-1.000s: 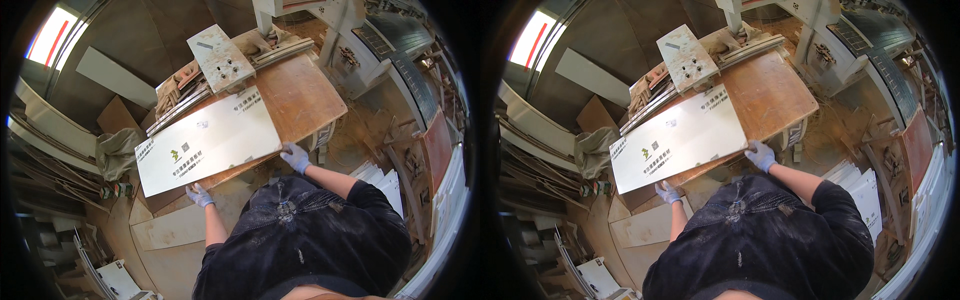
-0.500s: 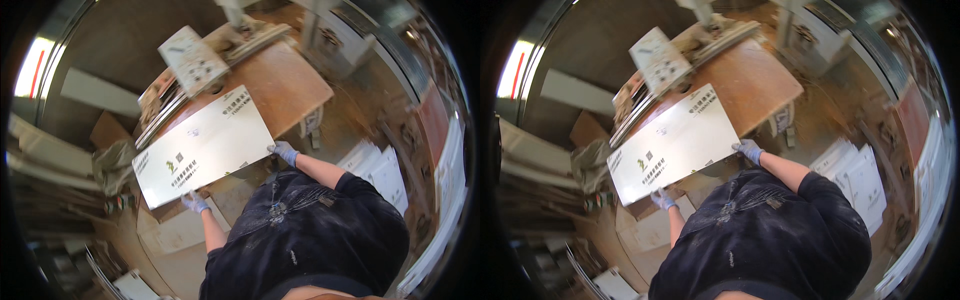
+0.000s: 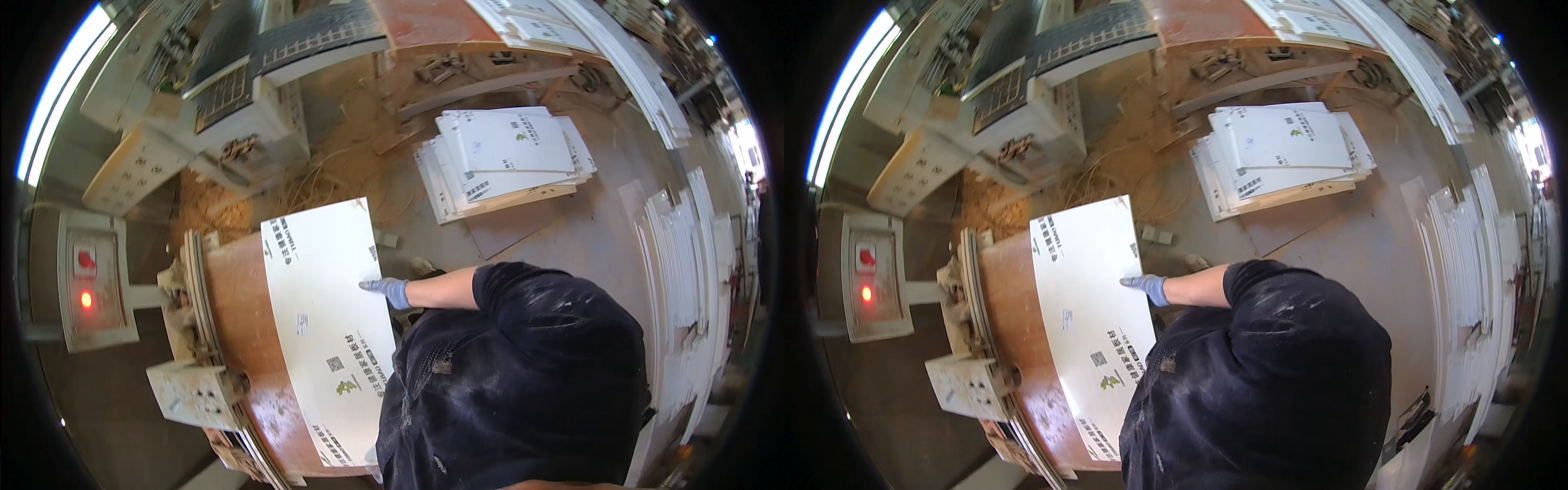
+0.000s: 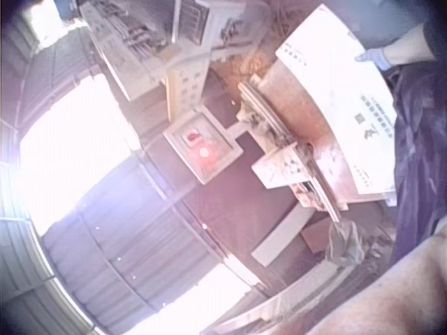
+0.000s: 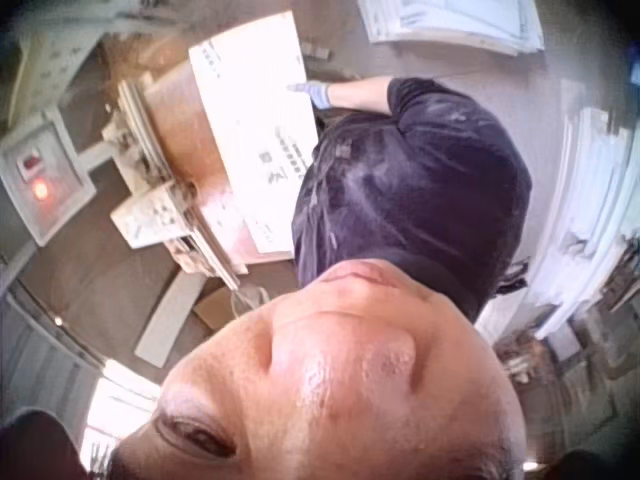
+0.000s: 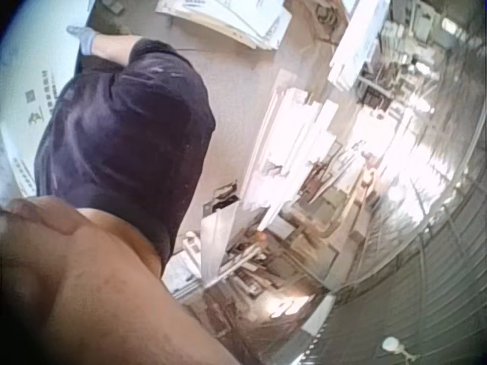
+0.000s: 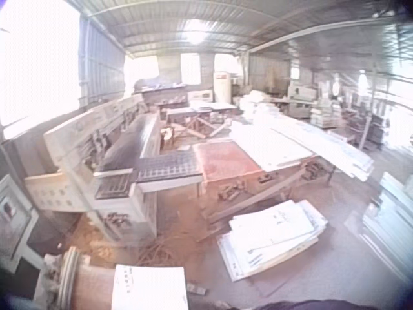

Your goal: The person repeatedly feeds white rectangular panels into a vertical panel saw, cuts them, and stacks the finished pieces on a nearby table. The person wears gloves and handles each panel one at a time.

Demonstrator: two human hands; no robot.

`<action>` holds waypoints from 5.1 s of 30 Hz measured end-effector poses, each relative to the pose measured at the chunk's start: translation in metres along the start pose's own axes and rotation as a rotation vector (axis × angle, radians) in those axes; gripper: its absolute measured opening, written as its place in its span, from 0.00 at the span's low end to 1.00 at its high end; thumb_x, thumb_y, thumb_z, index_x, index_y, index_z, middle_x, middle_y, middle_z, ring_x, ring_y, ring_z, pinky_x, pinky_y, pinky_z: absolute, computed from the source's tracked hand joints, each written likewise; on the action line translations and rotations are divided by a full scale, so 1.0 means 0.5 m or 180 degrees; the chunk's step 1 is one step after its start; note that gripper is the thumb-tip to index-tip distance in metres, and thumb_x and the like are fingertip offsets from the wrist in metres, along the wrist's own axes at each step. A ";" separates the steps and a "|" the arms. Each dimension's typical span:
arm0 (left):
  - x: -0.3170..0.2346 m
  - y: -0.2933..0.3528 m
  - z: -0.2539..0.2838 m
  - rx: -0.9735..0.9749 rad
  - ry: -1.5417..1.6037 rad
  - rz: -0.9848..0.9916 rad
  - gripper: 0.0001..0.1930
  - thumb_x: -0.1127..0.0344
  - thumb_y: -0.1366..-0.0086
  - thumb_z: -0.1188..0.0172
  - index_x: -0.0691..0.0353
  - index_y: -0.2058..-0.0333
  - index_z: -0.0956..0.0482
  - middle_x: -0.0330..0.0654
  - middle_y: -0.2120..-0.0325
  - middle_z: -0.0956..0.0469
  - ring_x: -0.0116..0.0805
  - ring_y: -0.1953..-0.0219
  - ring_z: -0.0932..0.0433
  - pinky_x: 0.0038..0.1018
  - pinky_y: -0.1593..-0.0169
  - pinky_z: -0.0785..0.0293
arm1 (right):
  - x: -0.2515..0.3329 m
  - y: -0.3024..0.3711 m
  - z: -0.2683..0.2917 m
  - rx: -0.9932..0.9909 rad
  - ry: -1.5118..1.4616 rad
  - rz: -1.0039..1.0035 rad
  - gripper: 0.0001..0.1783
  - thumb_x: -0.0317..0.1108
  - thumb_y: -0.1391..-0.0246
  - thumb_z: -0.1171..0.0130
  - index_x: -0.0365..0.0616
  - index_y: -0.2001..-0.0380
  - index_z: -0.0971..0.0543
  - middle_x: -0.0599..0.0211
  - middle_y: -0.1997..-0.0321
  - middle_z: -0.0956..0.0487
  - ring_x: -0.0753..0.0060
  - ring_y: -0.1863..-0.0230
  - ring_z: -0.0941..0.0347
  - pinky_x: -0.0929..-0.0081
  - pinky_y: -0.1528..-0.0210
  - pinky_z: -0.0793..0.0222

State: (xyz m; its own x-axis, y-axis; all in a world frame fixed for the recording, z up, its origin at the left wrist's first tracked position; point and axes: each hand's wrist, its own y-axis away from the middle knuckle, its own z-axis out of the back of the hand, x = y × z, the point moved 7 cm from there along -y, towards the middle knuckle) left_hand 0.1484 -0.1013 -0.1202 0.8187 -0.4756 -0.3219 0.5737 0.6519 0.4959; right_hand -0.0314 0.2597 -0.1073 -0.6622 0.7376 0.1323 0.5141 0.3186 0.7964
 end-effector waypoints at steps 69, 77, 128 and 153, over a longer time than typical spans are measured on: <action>-1.637 0.623 -0.982 0.1279 -0.0579 -0.1533 0.38 0.43 0.40 0.40 0.57 0.38 0.39 0.55 0.43 0.30 0.55 0.42 0.31 0.42 0.41 0.34 | 2.198 0.651 0.979 -0.2107 0.1145 0.4964 0.09 0.36 0.44 0.38 0.45 0.63 0.21 0.77 0.69 0.23 0.84 0.70 0.31 0.82 0.66 0.32; -1.538 0.717 -0.983 0.1672 0.0019 -0.1041 0.33 0.54 0.38 0.38 0.65 0.40 0.37 0.56 0.44 0.30 0.46 0.42 0.30 0.35 0.42 0.32 | 2.689 0.758 0.829 -0.4125 0.2761 0.4283 0.34 0.51 0.52 0.36 0.46 0.44 0.28 0.50 0.46 0.24 0.51 0.45 0.27 0.59 0.42 0.33; -2.904 1.153 -1.446 0.2935 0.1418 -0.1845 0.12 0.50 0.37 0.42 0.49 0.72 0.24 0.29 0.84 0.28 0.21 0.81 0.28 0.22 0.80 0.30 | 2.578 0.799 0.813 -0.4315 0.4325 0.4795 0.18 0.46 0.50 0.40 0.48 0.61 0.18 0.60 0.61 0.18 0.54 0.56 0.27 0.60 0.48 0.35; -2.756 1.113 -1.205 0.0801 -0.0279 -0.4398 0.33 0.41 0.37 0.47 0.49 0.37 0.37 0.49 0.45 0.27 0.44 0.42 0.29 0.36 0.41 0.33 | 2.579 0.789 0.925 -0.3263 0.1838 0.5171 0.28 0.46 0.46 0.38 0.38 0.48 0.26 0.53 0.60 0.18 0.62 0.57 0.22 0.65 0.51 0.28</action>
State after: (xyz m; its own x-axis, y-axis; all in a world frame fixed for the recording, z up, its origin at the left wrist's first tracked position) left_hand -0.6447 1.2728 0.1132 -0.4036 -0.6774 -0.6150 0.8749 -0.4824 -0.0429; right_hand -0.4303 1.6116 0.1048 -0.1598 -0.3754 0.9130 0.3967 -0.8713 -0.2888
